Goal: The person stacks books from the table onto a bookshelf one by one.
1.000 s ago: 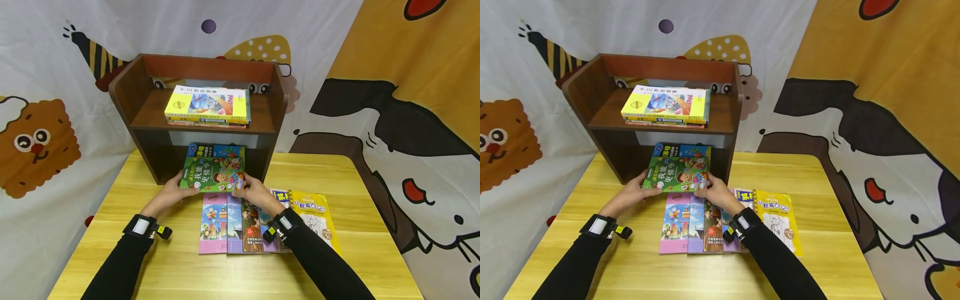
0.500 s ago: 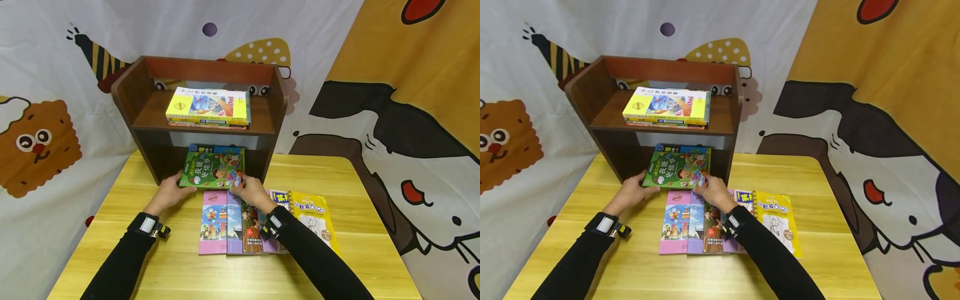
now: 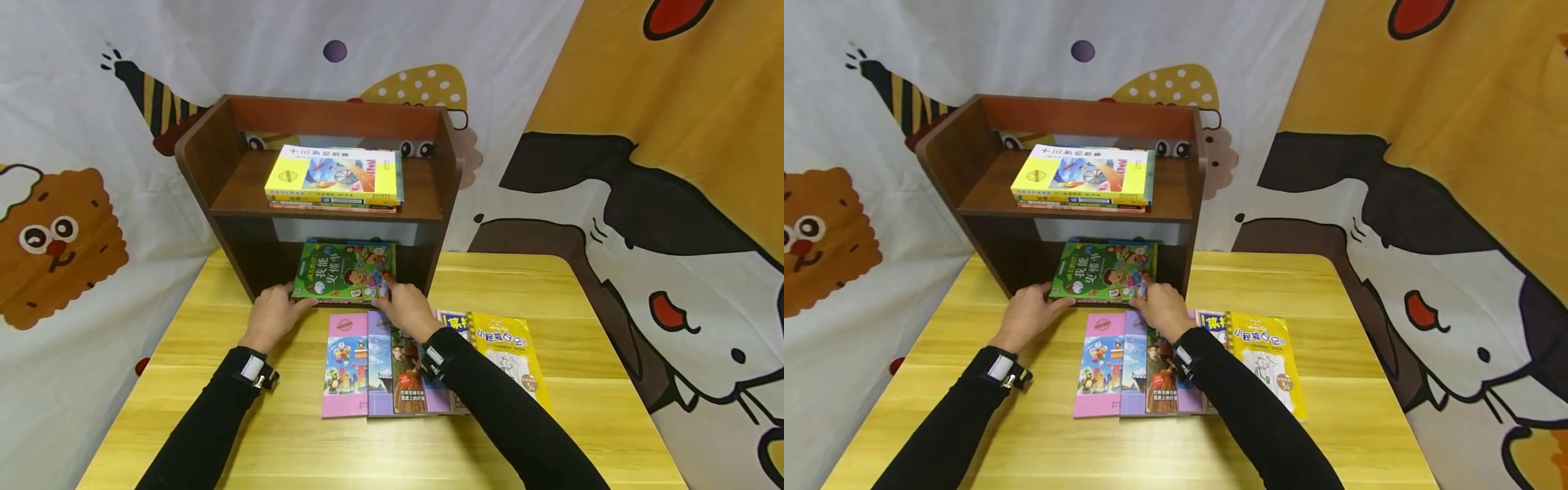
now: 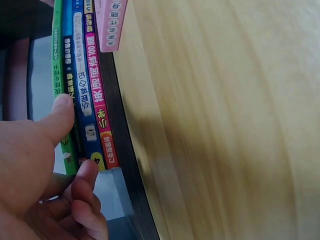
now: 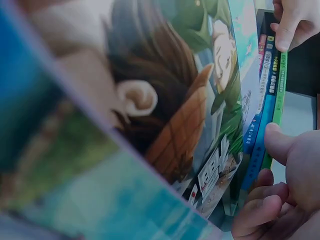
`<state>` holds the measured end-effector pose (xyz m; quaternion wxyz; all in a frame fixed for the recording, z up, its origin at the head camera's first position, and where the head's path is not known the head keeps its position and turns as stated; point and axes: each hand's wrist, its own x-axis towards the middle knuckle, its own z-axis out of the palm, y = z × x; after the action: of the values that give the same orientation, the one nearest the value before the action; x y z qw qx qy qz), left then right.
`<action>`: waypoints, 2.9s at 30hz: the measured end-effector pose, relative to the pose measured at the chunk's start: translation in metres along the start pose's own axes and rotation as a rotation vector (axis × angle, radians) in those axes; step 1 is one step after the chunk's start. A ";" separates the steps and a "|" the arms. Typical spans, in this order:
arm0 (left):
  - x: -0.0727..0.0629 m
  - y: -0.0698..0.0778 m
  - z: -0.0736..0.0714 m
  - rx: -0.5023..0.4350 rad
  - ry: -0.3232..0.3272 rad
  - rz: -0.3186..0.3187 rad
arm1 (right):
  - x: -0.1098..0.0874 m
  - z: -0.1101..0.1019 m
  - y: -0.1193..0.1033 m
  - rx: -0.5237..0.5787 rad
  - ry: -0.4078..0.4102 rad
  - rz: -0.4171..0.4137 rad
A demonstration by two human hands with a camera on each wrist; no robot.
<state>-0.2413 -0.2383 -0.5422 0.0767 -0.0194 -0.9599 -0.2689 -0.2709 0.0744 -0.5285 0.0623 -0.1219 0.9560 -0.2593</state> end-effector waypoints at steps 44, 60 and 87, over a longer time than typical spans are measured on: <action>-0.015 0.012 -0.017 -0.002 0.002 -0.118 | -0.019 -0.015 0.007 0.189 0.016 -0.039; -0.049 0.048 0.012 -0.146 -0.247 -0.068 | -0.078 -0.009 0.012 0.195 0.010 -0.112; -0.077 0.085 0.046 -0.092 -0.200 -0.198 | -0.109 0.021 0.006 -0.284 -0.131 -0.326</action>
<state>-0.1646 -0.1417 -0.5493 -0.0470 0.0452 -0.9467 -0.3154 -0.1630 0.0984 -0.5438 0.0640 -0.2989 0.9445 -0.1201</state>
